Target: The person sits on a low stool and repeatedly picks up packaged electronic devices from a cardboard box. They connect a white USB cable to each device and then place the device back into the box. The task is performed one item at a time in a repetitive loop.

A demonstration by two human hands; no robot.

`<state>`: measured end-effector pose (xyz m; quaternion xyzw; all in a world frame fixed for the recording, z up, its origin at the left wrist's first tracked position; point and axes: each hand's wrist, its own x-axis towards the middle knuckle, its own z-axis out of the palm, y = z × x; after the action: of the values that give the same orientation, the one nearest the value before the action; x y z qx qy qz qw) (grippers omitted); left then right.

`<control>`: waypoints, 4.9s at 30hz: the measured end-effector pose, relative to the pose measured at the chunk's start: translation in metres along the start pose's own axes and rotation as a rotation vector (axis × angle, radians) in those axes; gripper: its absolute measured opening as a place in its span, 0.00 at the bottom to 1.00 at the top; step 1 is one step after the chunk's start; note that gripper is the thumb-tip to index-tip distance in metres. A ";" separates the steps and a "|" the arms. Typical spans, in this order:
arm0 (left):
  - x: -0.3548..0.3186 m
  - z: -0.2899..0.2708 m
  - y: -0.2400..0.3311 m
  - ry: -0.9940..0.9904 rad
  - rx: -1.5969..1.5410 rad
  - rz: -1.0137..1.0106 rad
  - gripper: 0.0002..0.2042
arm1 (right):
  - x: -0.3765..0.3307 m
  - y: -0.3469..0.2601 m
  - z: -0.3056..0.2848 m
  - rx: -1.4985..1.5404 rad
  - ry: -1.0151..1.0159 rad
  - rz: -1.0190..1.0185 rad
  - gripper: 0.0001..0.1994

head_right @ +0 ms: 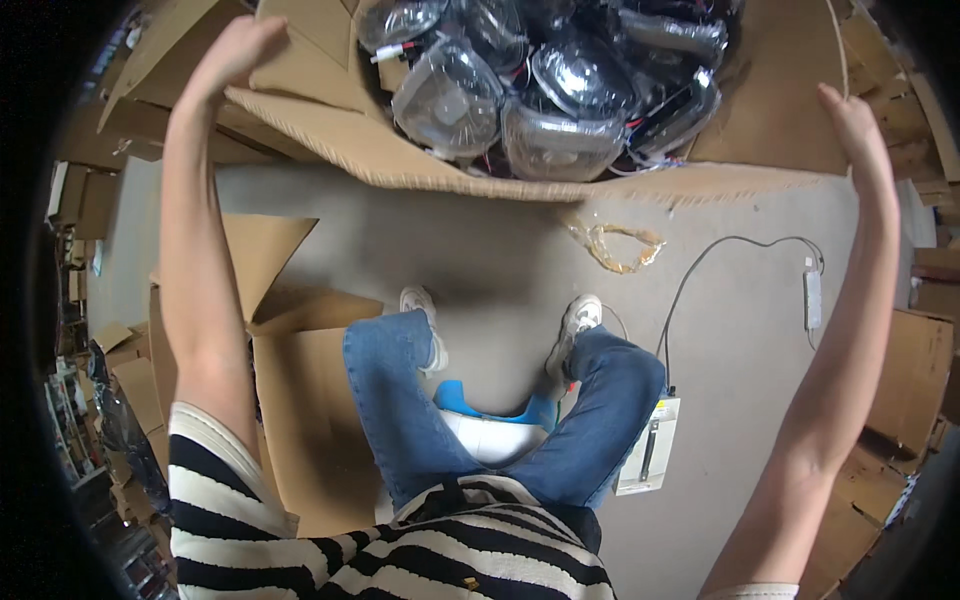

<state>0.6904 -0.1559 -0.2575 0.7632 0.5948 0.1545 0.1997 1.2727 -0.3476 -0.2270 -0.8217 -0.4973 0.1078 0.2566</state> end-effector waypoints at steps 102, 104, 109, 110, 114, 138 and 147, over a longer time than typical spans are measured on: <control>-0.475 0.138 0.015 -0.815 0.051 -0.645 0.16 | -0.624 0.369 0.347 1.177 -0.021 1.708 0.22; -0.475 0.140 0.019 -0.793 0.053 -0.652 0.15 | -0.611 0.374 0.348 1.194 0.094 1.815 0.20; -0.452 0.145 0.040 -0.791 0.086 -0.584 0.14 | -0.599 0.389 0.381 0.799 -0.727 1.281 0.13; -0.448 0.145 0.043 -0.782 0.084 -0.582 0.14 | -0.587 0.372 0.376 0.557 -0.787 1.164 0.12; -0.456 0.149 0.049 -0.760 0.062 -0.586 0.14 | -0.622 0.367 0.366 -0.253 -0.798 0.649 0.13; -0.446 0.199 0.134 -0.975 0.357 -0.406 0.08 | -0.614 0.306 0.242 1.620 -0.662 1.244 0.10; -0.467 0.346 0.285 -1.537 -0.538 0.047 0.14 | -0.553 0.186 0.081 2.271 0.566 0.766 0.13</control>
<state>0.9811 -0.7115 -0.4194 0.5944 0.2180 -0.2707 0.7252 1.1128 -0.8746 -0.4376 -0.2196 0.2246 0.3656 0.8762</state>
